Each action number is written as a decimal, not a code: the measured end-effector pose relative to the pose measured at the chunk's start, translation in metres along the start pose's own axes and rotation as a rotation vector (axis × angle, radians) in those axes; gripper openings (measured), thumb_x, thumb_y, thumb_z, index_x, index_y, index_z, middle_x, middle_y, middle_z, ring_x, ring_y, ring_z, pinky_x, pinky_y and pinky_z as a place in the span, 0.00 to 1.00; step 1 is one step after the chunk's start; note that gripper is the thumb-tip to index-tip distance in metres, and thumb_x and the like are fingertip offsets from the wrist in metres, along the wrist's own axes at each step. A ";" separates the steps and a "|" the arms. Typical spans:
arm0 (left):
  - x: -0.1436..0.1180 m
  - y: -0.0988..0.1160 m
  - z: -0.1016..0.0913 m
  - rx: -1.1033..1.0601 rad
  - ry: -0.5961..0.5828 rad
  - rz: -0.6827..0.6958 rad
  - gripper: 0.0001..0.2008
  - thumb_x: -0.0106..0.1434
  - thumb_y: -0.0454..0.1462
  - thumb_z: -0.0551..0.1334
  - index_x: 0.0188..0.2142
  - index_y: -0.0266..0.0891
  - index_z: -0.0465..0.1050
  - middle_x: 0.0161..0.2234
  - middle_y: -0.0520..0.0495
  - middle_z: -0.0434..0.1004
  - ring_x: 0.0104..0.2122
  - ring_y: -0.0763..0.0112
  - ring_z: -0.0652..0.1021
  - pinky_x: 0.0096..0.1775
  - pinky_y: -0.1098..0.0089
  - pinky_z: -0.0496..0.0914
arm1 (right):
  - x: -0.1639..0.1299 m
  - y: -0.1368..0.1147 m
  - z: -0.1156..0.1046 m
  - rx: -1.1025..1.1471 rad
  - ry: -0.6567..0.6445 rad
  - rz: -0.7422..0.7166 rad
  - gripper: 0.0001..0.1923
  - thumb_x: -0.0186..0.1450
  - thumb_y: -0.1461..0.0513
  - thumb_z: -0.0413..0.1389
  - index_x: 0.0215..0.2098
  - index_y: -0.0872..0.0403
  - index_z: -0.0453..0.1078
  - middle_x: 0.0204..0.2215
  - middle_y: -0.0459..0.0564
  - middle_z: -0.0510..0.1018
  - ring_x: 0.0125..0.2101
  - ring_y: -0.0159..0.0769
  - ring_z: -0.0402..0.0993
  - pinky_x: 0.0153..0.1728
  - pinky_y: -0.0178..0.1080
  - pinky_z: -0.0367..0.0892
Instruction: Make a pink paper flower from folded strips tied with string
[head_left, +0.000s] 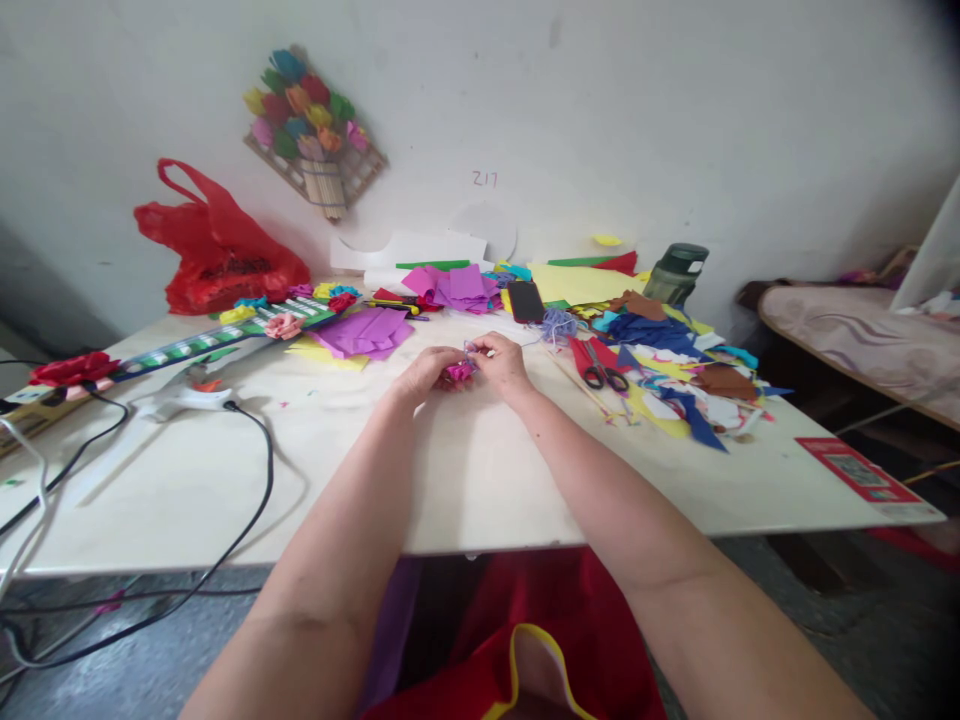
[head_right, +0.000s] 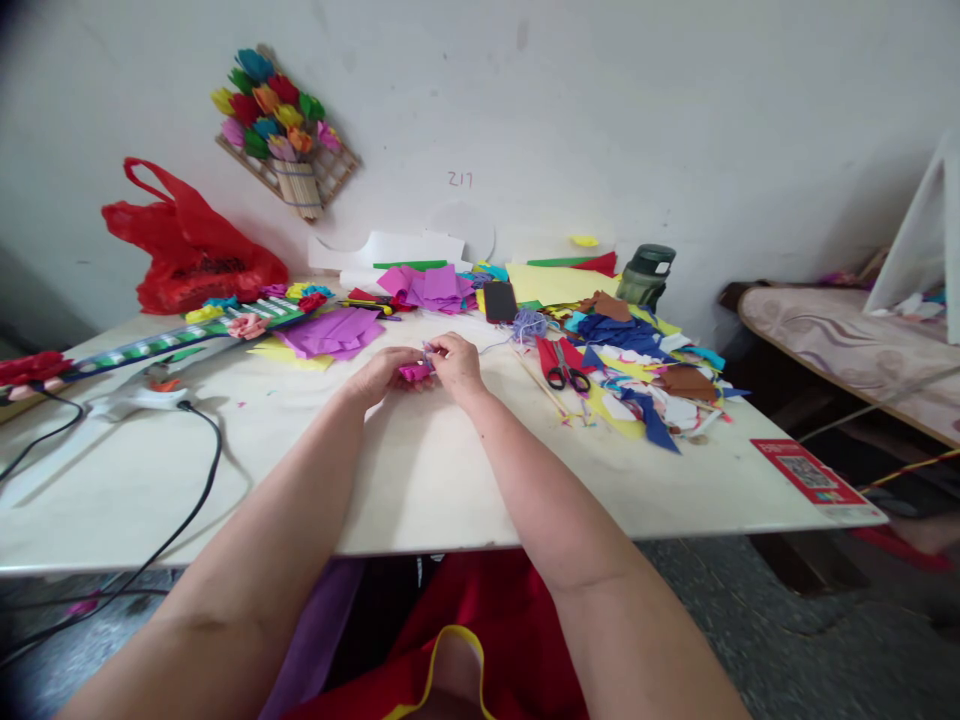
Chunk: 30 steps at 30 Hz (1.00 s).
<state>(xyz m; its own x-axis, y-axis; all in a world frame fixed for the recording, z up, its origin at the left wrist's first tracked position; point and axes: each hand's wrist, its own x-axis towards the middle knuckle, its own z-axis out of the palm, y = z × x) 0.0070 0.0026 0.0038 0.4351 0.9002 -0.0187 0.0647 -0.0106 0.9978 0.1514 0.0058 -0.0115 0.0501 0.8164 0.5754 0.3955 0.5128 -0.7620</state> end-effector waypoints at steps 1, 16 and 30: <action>0.000 0.000 0.000 -0.004 -0.001 0.003 0.11 0.53 0.40 0.57 0.27 0.33 0.71 0.22 0.44 0.74 0.19 0.72 0.73 0.22 0.73 0.65 | 0.000 0.000 0.000 -0.009 0.003 -0.004 0.05 0.49 0.69 0.55 0.21 0.54 0.69 0.23 0.43 0.70 0.25 0.29 0.64 0.32 0.33 0.62; -0.004 0.001 0.000 -0.008 -0.006 0.084 0.13 0.49 0.38 0.65 0.32 0.34 0.65 0.20 0.47 0.75 0.18 0.71 0.75 0.22 0.74 0.67 | 0.001 0.009 0.002 0.113 0.031 0.019 0.00 0.50 0.65 0.55 0.22 0.55 0.68 0.23 0.44 0.70 0.27 0.31 0.67 0.30 0.35 0.64; -0.003 0.003 0.005 0.072 0.096 0.171 0.06 0.52 0.30 0.56 0.31 0.36 0.60 0.17 0.50 0.73 0.16 0.72 0.74 0.20 0.75 0.66 | 0.002 0.012 0.006 0.193 0.035 0.122 0.04 0.48 0.62 0.56 0.23 0.54 0.68 0.21 0.43 0.71 0.25 0.31 0.66 0.29 0.35 0.65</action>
<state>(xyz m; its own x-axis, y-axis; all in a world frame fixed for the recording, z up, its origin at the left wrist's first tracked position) 0.0105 -0.0020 0.0062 0.3575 0.9201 0.1597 0.0633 -0.1945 0.9789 0.1503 0.0147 -0.0214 0.1199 0.8677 0.4825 0.2021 0.4545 -0.8675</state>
